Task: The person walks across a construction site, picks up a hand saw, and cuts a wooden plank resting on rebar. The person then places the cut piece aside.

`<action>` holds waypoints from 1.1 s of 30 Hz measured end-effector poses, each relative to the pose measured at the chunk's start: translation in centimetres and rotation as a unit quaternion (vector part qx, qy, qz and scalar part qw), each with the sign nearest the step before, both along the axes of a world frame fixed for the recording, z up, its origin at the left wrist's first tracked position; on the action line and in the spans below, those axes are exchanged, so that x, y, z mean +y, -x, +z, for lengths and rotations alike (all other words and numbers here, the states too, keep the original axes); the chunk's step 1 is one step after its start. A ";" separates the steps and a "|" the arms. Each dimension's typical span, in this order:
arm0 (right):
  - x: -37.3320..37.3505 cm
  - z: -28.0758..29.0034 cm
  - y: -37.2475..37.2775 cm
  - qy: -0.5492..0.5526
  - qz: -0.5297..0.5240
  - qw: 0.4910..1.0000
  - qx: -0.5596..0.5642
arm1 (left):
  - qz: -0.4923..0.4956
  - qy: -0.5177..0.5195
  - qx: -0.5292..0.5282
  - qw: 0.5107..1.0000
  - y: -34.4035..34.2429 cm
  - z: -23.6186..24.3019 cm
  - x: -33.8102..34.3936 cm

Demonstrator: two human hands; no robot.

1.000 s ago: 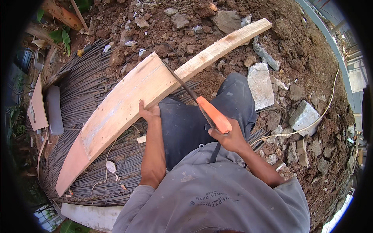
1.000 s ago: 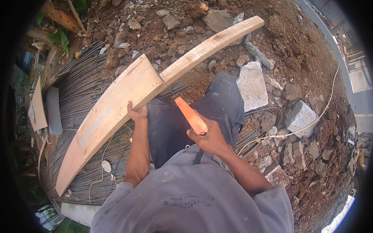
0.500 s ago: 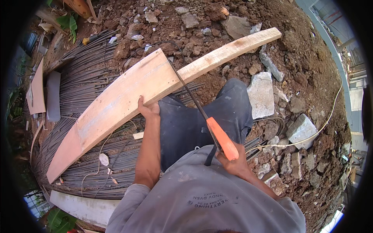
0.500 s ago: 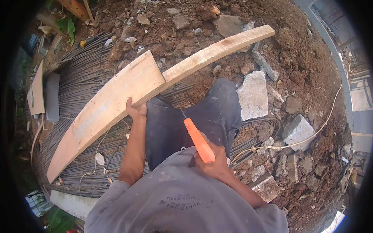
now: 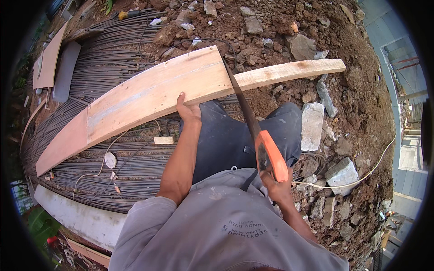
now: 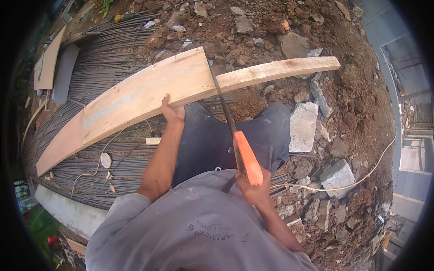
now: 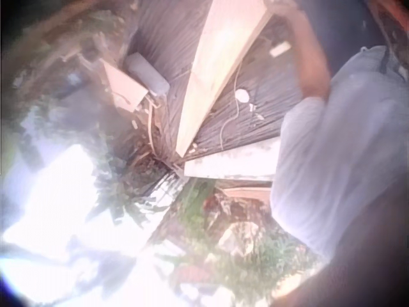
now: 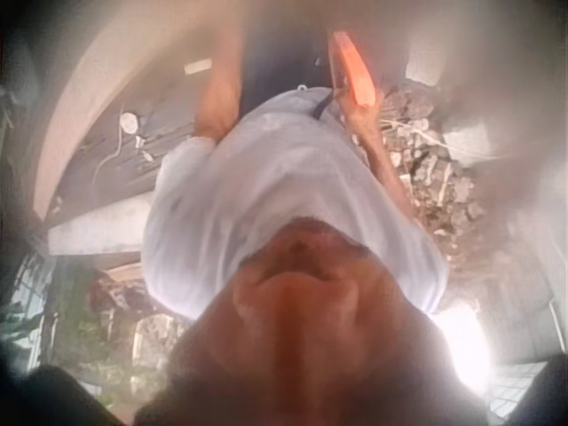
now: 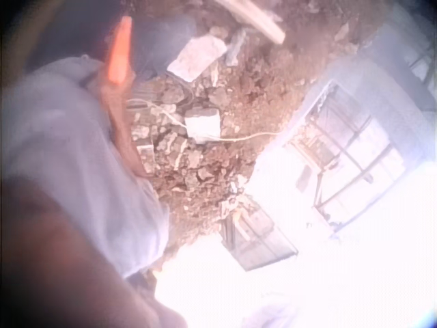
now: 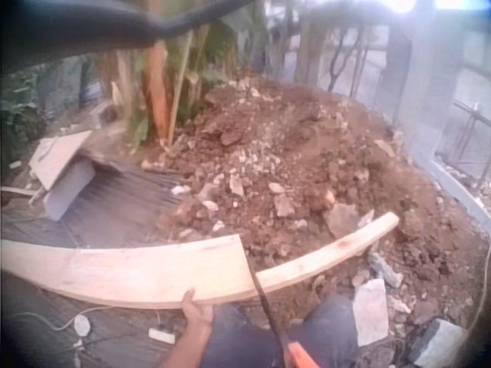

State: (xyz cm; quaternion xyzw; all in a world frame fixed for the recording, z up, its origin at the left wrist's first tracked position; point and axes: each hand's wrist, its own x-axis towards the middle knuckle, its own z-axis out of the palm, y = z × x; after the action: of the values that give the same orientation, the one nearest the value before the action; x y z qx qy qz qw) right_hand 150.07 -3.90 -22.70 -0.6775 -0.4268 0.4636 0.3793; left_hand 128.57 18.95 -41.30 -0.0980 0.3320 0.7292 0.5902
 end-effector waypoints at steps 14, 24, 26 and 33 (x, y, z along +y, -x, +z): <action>5.8 -3.1 2.3 -0.020 -0.042 0.999 -0.008 | -0.014 -0.026 -0.006 1.000 -0.6 0.9 1.5; -1.6 0.0 1.6 -0.111 0.020 0.991 -0.067 | 0.012 -0.011 -0.021 1.000 1.1 -0.8 0.2; 5.0 -3.0 2.4 -0.068 -0.050 0.996 0.005 | 0.009 -0.025 -0.011 1.000 -0.3 1.7 0.6; 4.0 -2.0 2.9 -0.032 -0.042 0.997 -0.048 | -0.010 -0.086 -0.019 0.996 0.4 1.1 1.0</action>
State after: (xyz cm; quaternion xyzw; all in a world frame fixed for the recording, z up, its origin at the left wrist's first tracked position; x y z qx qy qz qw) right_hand 147.16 0.08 -24.68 -0.7040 -0.4302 0.4002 0.3989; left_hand 128.19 19.99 -40.18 -0.0576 0.2576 0.7470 0.6102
